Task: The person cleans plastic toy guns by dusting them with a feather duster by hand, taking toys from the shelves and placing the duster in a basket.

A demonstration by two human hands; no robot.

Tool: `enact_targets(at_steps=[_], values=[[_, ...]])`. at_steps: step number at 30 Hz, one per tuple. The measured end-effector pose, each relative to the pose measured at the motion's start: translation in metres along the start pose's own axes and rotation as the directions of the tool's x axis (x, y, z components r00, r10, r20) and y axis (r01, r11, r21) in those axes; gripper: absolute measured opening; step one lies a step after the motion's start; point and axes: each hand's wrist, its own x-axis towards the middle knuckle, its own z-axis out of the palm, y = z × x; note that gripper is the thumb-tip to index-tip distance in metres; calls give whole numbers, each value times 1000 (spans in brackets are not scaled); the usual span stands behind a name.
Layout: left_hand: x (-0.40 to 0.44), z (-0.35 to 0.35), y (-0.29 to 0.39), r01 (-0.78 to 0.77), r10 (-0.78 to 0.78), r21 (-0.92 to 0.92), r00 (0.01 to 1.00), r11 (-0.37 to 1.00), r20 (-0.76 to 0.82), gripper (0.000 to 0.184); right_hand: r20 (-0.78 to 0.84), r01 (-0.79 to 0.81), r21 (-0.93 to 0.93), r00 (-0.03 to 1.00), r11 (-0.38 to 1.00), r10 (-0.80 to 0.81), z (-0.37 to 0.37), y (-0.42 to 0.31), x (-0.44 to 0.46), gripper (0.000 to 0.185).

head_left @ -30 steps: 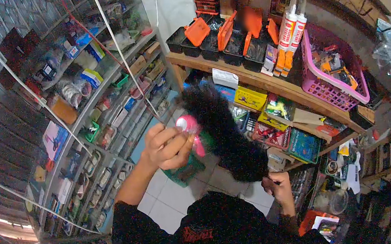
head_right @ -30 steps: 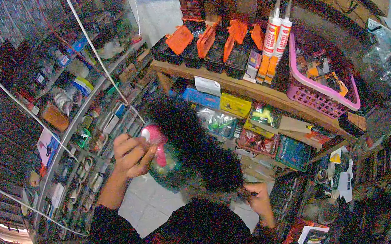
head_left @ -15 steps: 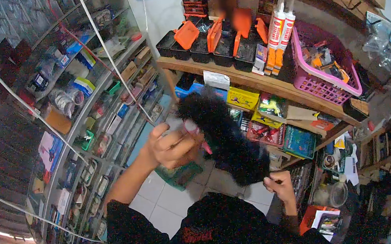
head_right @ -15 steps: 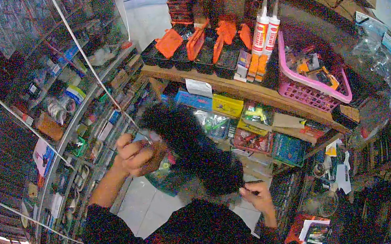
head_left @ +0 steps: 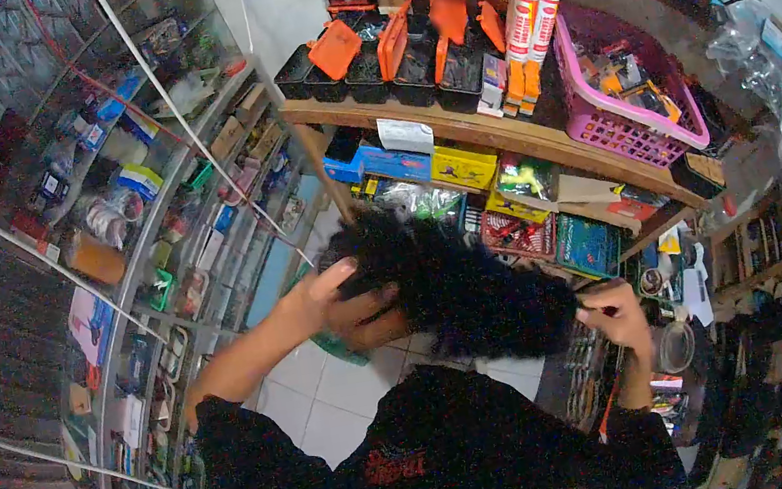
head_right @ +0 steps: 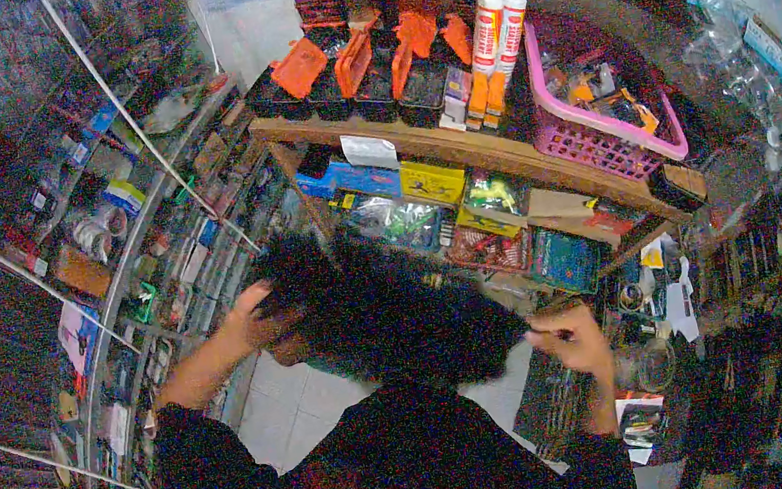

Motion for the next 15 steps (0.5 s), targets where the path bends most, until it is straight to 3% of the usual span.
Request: enact_targets(at_steps=[2, 3, 5, 6, 7, 9, 12, 15], values=[[-20, 8, 16, 9, -9, -10, 999, 1000, 39, 13, -108, -107, 49, 988, 993, 112, 23, 5, 6, 12], [-27, 10, 22, 14, -13, -13, 998, 1000, 62, 11, -119, -85, 76, 988, 994, 93, 38, 9, 6, 12], [-14, -1, 11, 155, -154, -97, 988, 983, 18, 6, -142, -29, 129, 989, 991, 48, 65, 13, 5, 14], [20, -21, -14, 279, -291, -190, 956, 941, -37, 4, -54, -51, 154, 997, 987, 60, 71, 10, 4, 18], [21, -22, -14, 345, -367, -218, 928, 913, -69, 7, 22, -197, 467, 977, 862, 211, 83, 16, 0, 20], [25, -24, -14, 459, -510, -289, 850, 840, -132, 16, 2, -229, 313, 971, 922, 241, 87, 3, 7, 24], [15, -20, -13, 448, -494, -239, 850, 861, -185, 22, -111, -137, 289, 978, 948, 175, 102, -3, 10, 26], [-9, -20, -4, 501, -566, -315, 807, 806, -165, 21, 34, -110, 502, 994, 858, 107, 106, 10, 6, 26]])
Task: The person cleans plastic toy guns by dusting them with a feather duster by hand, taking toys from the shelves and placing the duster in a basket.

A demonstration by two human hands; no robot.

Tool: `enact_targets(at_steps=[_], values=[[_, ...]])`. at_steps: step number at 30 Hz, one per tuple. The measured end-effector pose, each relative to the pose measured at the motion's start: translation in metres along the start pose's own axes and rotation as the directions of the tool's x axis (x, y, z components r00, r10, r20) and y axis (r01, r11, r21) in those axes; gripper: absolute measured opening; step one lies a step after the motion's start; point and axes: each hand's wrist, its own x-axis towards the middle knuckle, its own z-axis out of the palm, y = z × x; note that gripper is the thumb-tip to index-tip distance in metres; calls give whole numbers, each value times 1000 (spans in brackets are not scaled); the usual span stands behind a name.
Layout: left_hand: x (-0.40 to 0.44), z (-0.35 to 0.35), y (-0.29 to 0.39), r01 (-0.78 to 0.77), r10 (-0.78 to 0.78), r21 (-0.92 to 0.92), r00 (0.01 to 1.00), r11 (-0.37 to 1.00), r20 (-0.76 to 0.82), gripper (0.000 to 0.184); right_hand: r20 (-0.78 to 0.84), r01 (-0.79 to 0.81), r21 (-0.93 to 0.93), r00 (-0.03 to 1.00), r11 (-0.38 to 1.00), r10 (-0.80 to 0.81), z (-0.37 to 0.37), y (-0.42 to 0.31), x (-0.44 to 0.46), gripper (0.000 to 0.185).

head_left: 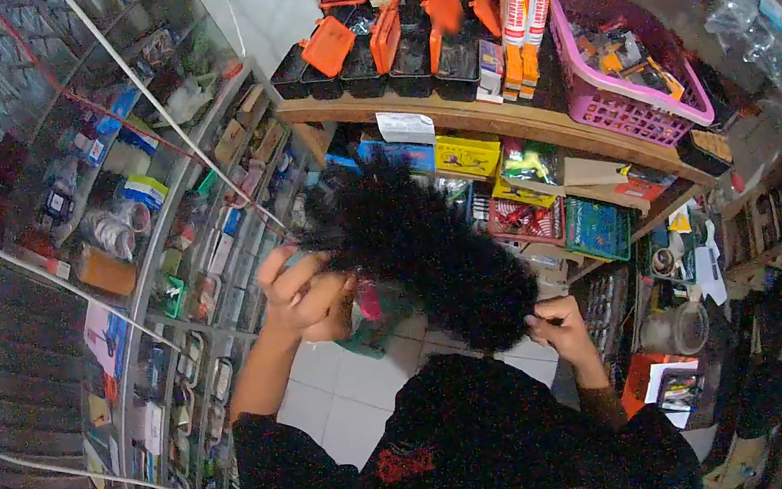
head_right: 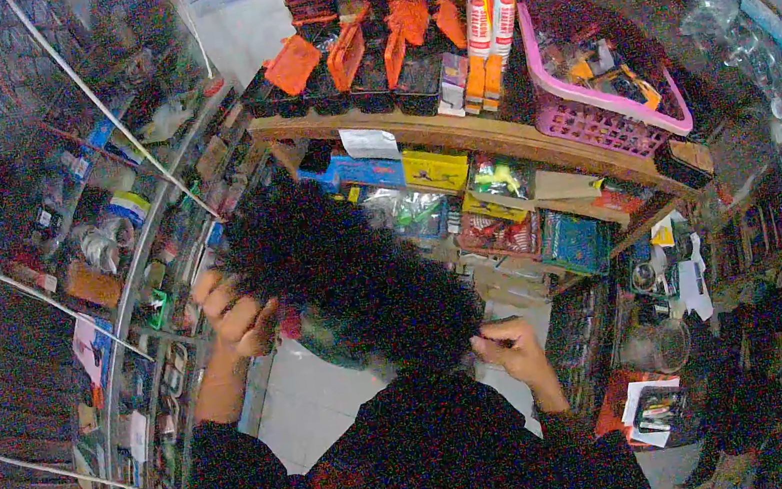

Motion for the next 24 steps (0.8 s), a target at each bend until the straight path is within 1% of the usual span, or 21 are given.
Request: enact_targets(at_steps=[1, 4, 5, 7, 8, 9, 12, 13, 14, 15, 16, 17, 18, 19, 20, 22, 24], values=[[7, -2, 0, -9, 9, -5, 999, 1000, 40, 20, -31, -24, -42, 999, 999, 23, 5, -10, 0, 26], [3, -4, 3, 185, -187, 24, 979, 982, 76, 20, -126, -26, -160, 992, 987, 5, 7, -5, 6, 25], [2, -2, 2, 223, -224, -52, 975, 973, -1, 18, -104, 21, -147, 994, 989, -37, 2, 8, 2, 23], [-7, 5, 2, 279, -311, -213, 941, 936, -136, 17, 14, 158, -135, 987, 978, -158, -2, 8, 0, 22], [-19, 4, 4, 393, -405, -137, 911, 909, -78, 16, 71, 222, -122, 974, 967, -215, -3, 8, -2, 21], [-21, 2, 6, 493, -494, -48, 869, 869, -19, 15, -35, 174, -167, 983, 970, -183, 7, 12, -1, 28], [-3, 5, -7, 319, -342, -242, 938, 916, -55, 16, -123, 56, -158, 990, 986, -75, 11, 6, 1, 27], [2, 12, -7, 249, -269, -136, 952, 959, -150, 15, -63, 73, -168, 994, 983, -85, 5, 14, -1, 19], [13, 22, -8, 223, -278, -192, 900, 956, -335, 18, -51, 99, -135, 993, 986, -107, 7, 14, -1, 18], [14, 29, -2, 501, -559, -253, 772, 828, -302, 17, -39, 124, -101, 991, 987, -128, 9, 14, 0, 18], [8, 34, 2, 726, -786, -301, 564, 618, -253, 17, -29, 147, -66, 988, 987, -150, 12, 13, 0, 18], [-8, 41, -1, 756, -862, -421, 476, 502, -173, 16, -46, 115, -94, 992, 989, -119, 15, 10, 1, 16], [-23, 48, -5, 780, -922, -517, 383, 354, -53, 17, -65, 83, -123, 994, 989, -91, 18, 6, 3, 15], [-37, 55, -5, 788, -953, -590, 287, 176, 98, 18, -83, 52, -153, 994, 987, -66, 20, 4, 5, 14], [-51, 62, -4, 778, -942, -628, 223, 18, 250, 18, -54, 120, -165, 990, 979, -130, 19, 6, 6, 12], [-67, 77, 2, 742, -839, -625, 163, -242, 518, 20, 10, 251, -181, 967, 951, -253, 17, 11, 8, 9], [-75, 87, 14, 744, -746, -581, 173, -329, 644, 22, -141, 157, -230, 971, 961, -192, 23, 6, 9, 8]])
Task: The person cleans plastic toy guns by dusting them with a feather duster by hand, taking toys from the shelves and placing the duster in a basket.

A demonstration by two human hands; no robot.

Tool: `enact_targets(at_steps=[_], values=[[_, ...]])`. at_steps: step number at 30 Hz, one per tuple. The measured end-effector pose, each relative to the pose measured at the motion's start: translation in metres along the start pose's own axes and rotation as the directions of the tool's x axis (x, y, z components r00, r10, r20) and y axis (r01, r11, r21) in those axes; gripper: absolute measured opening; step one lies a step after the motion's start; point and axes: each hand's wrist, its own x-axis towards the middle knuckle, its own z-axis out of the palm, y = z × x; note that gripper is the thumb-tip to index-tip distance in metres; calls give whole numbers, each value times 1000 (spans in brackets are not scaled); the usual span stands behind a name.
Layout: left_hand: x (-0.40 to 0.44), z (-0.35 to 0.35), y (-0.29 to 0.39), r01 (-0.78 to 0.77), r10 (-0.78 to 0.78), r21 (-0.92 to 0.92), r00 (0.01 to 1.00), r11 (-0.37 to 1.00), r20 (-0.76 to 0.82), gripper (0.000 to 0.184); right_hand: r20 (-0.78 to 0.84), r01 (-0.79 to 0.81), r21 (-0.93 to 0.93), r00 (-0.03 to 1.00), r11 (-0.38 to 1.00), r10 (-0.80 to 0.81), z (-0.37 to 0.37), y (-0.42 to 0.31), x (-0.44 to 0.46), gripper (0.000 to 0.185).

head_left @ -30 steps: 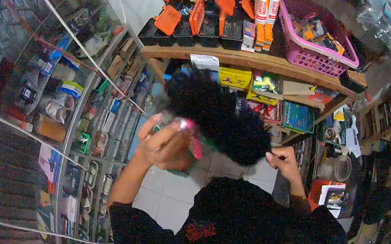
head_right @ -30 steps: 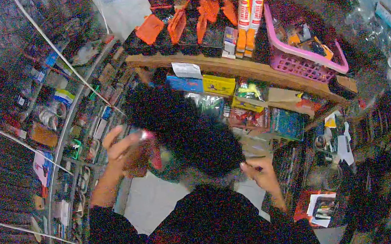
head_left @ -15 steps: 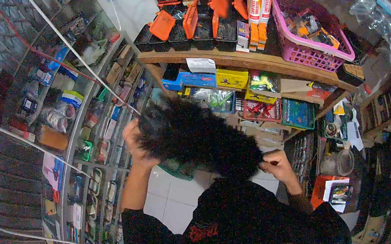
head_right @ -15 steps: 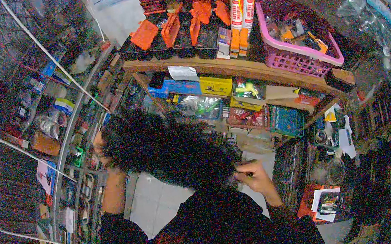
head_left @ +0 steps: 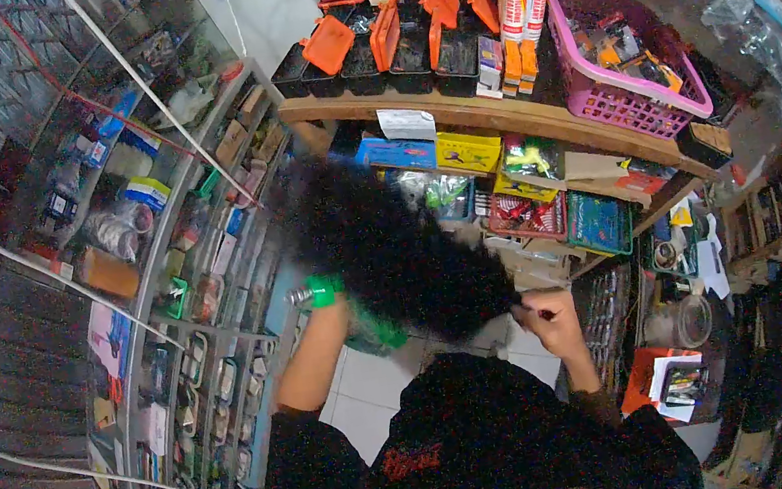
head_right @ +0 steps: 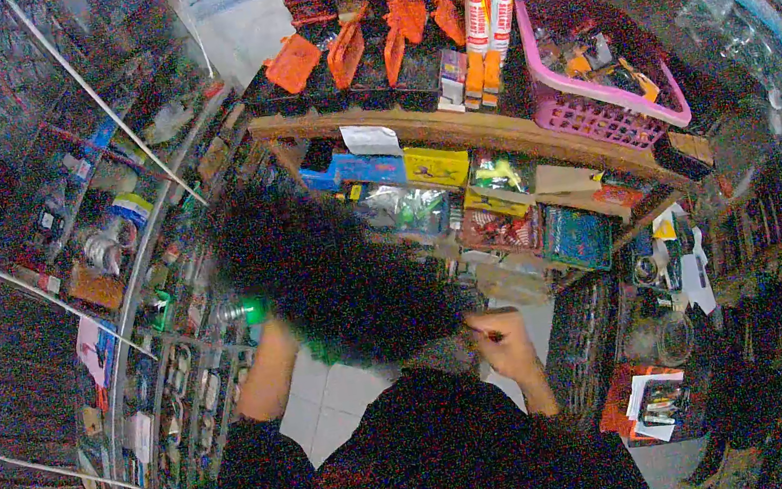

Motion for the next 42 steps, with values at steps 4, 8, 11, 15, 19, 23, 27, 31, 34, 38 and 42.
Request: enact_targets(at_steps=[4, 8, 11, 15, 19, 23, 27, 31, 34, 38, 42], values=[[-2, 13, -18, 49, -50, 6, 989, 999, 137, 25, 68, -18, -29, 997, 999, 20, -16, -15, 0, 10], [-8, 17, -22, 46, -52, 37, 981, 998, 186, 29, 45, -59, -71, 997, 996, 62, -18, -33, 0, 11], [-10, 18, -25, 32, -42, 51, 976, 998, 212, 32, 50, -22, -53, 998, 998, 25, -18, -25, -4, 14], [-12, 23, -27, 4, -21, 74, 972, 997, 236, 35, -86, -16, -108, 996, 994, 7, -11, -35, -1, 16], [-13, 26, -23, -24, 1, 91, 968, 996, 252, 39, 28, -86, -80, 996, 993, 89, -18, -24, -5, 17], [-17, 29, -22, -74, 52, 91, 973, 993, 223, 42, 55, -131, -123, 989, 984, 139, -17, -18, -5, 17], [-23, 32, -21, -112, 98, 67, 978, 991, 184, 46, -2, -157, -75, 988, 985, 157, -7, -14, -2, 15], [-30, 33, -19, -145, 138, 43, 981, 989, 139, 50, 24, -110, -68, 993, 992, 111, -6, -1, -7, 15], [-33, 36, -17, -176, 171, 32, 977, 984, 125, 52, 36, -143, -68, 989, 987, 145, -9, -3, -7, 15], [-30, 39, -14, -366, 307, 352, 928, 862, 211, 53, -8, -135, -79, 991, 988, 135, -6, -1, -5, 15], [-20, 29, -39, -518, 293, 740, 855, 429, 428, 44, 54, -113, -117, 991, 987, 120, -18, 0, -4, 12]])
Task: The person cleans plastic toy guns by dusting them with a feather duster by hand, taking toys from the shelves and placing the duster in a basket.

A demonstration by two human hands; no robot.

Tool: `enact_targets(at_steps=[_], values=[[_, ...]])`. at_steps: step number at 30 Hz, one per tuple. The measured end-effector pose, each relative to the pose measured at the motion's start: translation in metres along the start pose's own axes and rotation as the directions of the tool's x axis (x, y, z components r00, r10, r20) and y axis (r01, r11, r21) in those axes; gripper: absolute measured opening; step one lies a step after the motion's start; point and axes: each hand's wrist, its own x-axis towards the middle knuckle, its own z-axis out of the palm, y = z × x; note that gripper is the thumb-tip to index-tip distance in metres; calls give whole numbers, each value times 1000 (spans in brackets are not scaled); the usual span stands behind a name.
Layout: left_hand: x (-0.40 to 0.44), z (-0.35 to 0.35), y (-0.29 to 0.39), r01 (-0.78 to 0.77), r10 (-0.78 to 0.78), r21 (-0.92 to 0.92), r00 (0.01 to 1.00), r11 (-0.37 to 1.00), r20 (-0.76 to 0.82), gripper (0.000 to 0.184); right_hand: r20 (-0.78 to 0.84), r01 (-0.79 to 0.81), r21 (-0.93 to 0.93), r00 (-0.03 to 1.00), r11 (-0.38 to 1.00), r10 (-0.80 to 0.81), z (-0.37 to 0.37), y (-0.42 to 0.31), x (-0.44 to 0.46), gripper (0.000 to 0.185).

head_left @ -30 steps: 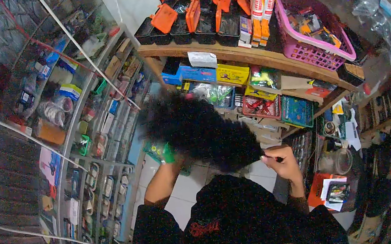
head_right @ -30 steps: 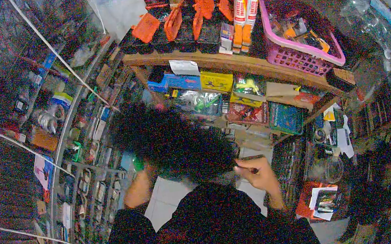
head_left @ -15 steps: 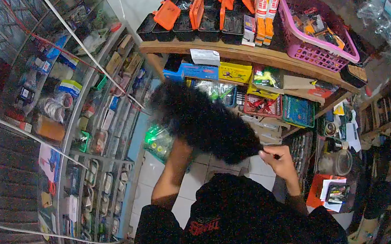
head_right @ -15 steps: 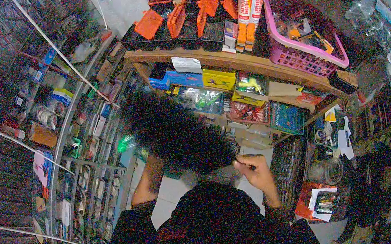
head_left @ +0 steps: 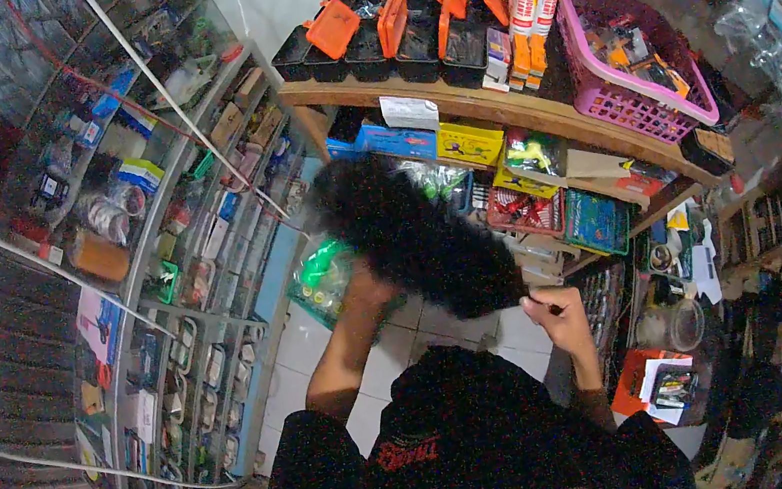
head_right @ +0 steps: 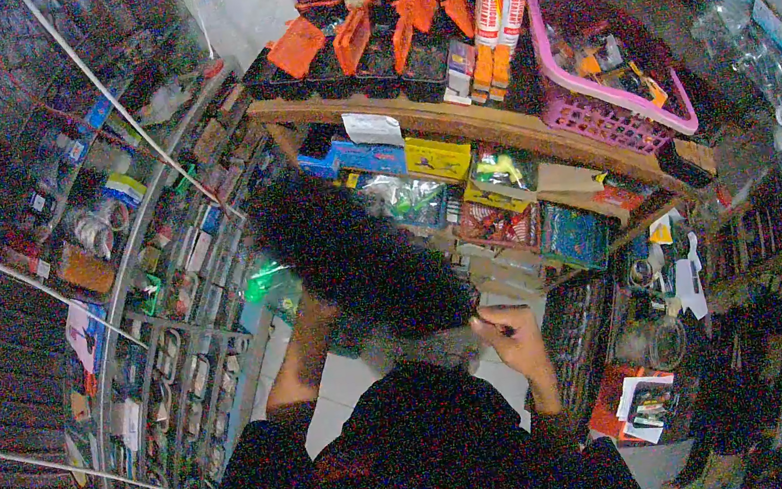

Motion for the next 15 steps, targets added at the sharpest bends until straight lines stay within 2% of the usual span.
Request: enact_targets(at_steps=[1, 4, 7, 11, 14, 15], values=[[-8, 8, -5, 34, -34, -135, 999, 990, 9, 43, 25, 3, -32, 1000, 999, -3, -2, 0, 2, 11], [-18, 18, -7, 123, -107, -271, 992, 955, 73, 43, 71, -41, 57, 997, 998, 37, -3, -7, -4, 14], [-22, 25, 3, 169, -136, -290, 982, 942, 129, 42, 5, 17, 14, 1000, 1000, -17, -2, -13, 2, 15], [-31, 24, 5, 202, -161, -266, 973, 943, 167, 42, 97, 10, 37, 995, 999, -13, -7, -5, 1, 14], [-31, 18, 2, 200, -158, -226, 969, 953, 191, 42, 5, -29, 56, 1000, 998, 29, -9, 6, -1, 15], [-32, 17, 2, 200, -158, -214, 967, 956, 199, 42, -70, -22, -29, 997, 999, 20, -8, 12, -2, 16]])
